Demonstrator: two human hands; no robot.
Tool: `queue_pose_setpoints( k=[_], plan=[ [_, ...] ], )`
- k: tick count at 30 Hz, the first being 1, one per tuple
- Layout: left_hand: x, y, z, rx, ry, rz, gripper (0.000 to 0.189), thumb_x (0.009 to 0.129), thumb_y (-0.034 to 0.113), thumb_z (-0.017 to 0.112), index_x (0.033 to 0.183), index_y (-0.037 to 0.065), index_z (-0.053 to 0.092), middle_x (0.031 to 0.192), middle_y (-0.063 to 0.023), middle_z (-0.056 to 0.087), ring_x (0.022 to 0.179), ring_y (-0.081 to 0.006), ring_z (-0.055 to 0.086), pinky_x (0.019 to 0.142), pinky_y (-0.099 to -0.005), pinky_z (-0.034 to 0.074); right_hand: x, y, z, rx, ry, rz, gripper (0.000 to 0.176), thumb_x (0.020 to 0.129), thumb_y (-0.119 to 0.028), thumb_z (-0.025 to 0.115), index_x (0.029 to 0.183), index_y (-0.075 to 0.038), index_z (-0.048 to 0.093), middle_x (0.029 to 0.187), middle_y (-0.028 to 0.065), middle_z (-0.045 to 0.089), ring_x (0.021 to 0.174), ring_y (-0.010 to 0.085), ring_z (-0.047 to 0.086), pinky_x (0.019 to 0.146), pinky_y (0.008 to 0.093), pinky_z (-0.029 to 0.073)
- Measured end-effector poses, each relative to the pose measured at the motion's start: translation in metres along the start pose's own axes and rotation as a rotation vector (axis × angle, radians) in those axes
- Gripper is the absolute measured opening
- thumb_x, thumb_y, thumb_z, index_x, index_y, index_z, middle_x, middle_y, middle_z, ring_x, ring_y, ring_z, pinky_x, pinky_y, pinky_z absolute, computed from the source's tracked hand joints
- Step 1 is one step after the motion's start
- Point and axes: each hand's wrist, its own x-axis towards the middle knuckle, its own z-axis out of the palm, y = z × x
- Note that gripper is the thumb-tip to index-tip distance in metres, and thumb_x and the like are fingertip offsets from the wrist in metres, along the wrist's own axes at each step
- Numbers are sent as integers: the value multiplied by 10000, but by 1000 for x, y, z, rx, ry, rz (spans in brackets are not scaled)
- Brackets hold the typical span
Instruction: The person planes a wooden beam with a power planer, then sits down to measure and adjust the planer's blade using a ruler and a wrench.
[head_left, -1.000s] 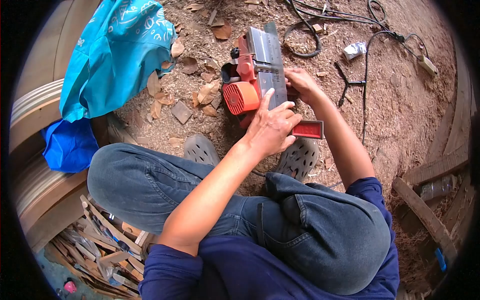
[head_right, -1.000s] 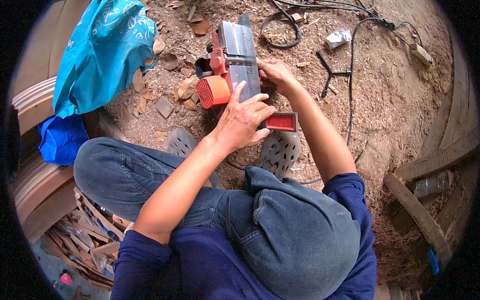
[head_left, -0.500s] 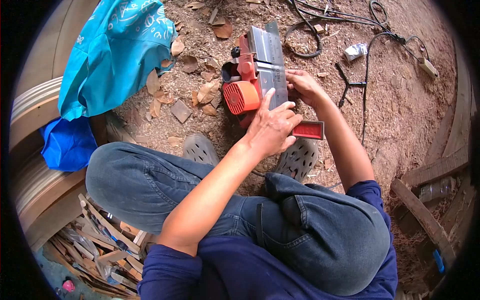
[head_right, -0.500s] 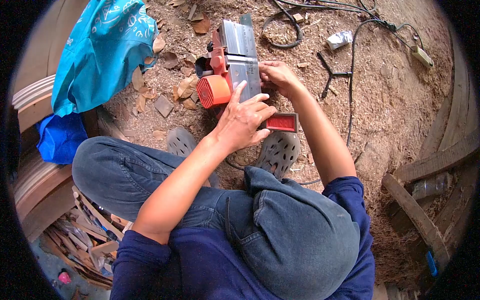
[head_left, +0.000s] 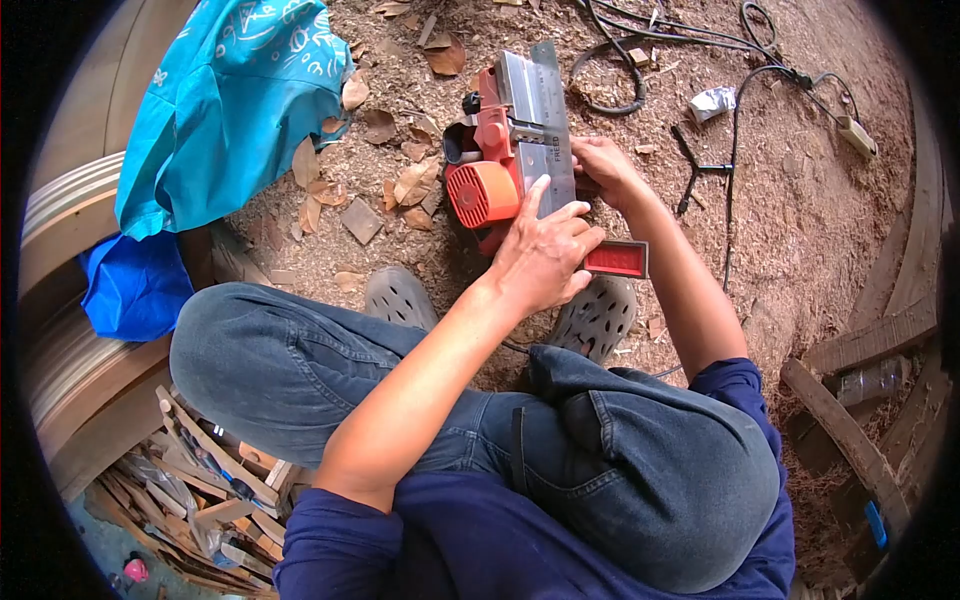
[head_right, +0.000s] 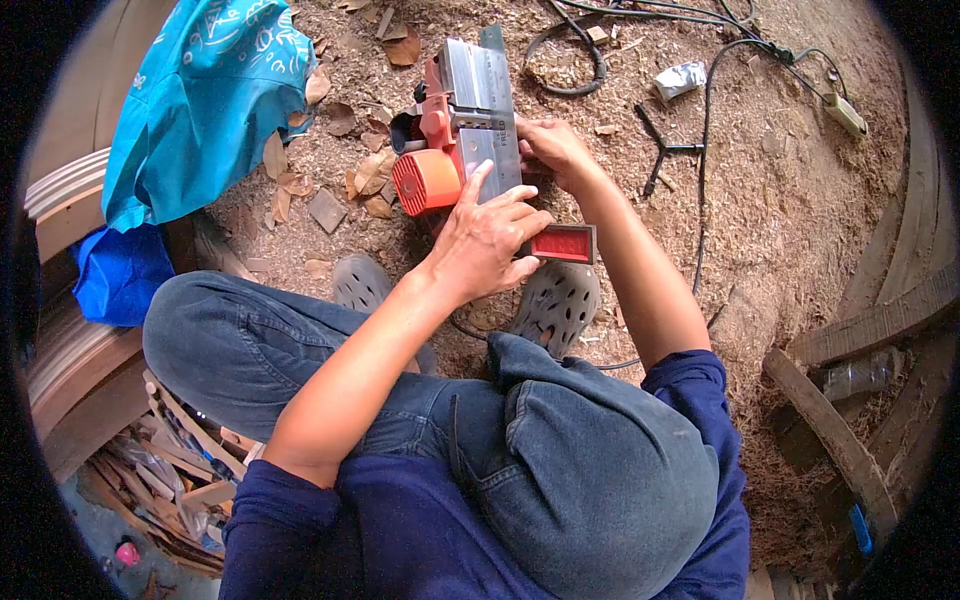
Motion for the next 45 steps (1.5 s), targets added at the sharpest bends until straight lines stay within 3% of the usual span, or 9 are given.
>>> queue_pose_setpoints(
  k=[3,5,11,17,18,24,38,45],
  plan=[
    [0,0,0,5,1,2,536,735,298,829,1212,116,669,1121,-35,707,1291,-222,568,1213,-600,206,4,5,-4,60,12,9,233,1000,-314,645,937,-94,686,663,-43,567,498,64,498,457,232,425],
    [-1,0,1,4,4,1,535,733,301,830,1210,117,672,1122,-35,707,1291,-221,569,1214,-600,205,3,5,-11,85,-100,13,227,975,-303,687,1014,-82,719,707,-56,587,593,74,572,575,242,534],
    [-1,-1,1,9,5,2,532,728,312,830,1203,124,681,1123,-34,709,1289,-217,570,1215,-596,204,5,11,-13,125,-88,11,181,982,-232,668,1057,-71,705,698,-57,575,585,65,564,567,236,528],
    [-1,0,1,4,21,4,528,727,309,829,1201,124,686,1120,-36,713,1284,-218,574,1215,-594,210,7,19,-9,160,-68,-36,168,975,-240,678,971,-72,680,677,-48,561,556,76,540,522,234,472],
    [-1,0,1,-2,27,2,526,727,309,829,1198,124,687,1120,-37,714,1282,-219,577,1214,-594,212,12,23,-9,182,-114,-63,227,975,-295,686,916,-77,672,664,-42,558,534,78,522,511,236,457],
    [-1,-1,3,-7,54,3,521,724,306,833,1191,125,689,1115,-39,715,1273,-224,585,1215,-596,214,2,9,5,75,32,-41,330,968,-390,693,863,-77,680,695,-11,613,532,98,556,525,253,489],
    [-26,15,-32,39,22,-5,519,720,278,839,1189,139,667,1099,-16,694,1305,-213,559,1191,-641,230,1,9,2,14,12,-54,386,971,-439,677,1014,-56,705,743,9,659,629,90,646,583,238,554],
    [-26,14,-39,-43,-15,-18,531,720,261,837,1207,121,675,1141,-41,705,1311,-232,561,1187,-641,245,6,10,-4,64,-59,-26,304,983,-383,676,980,-78,674,735,4,649,638,87,645,588,243,554]
  ],
)
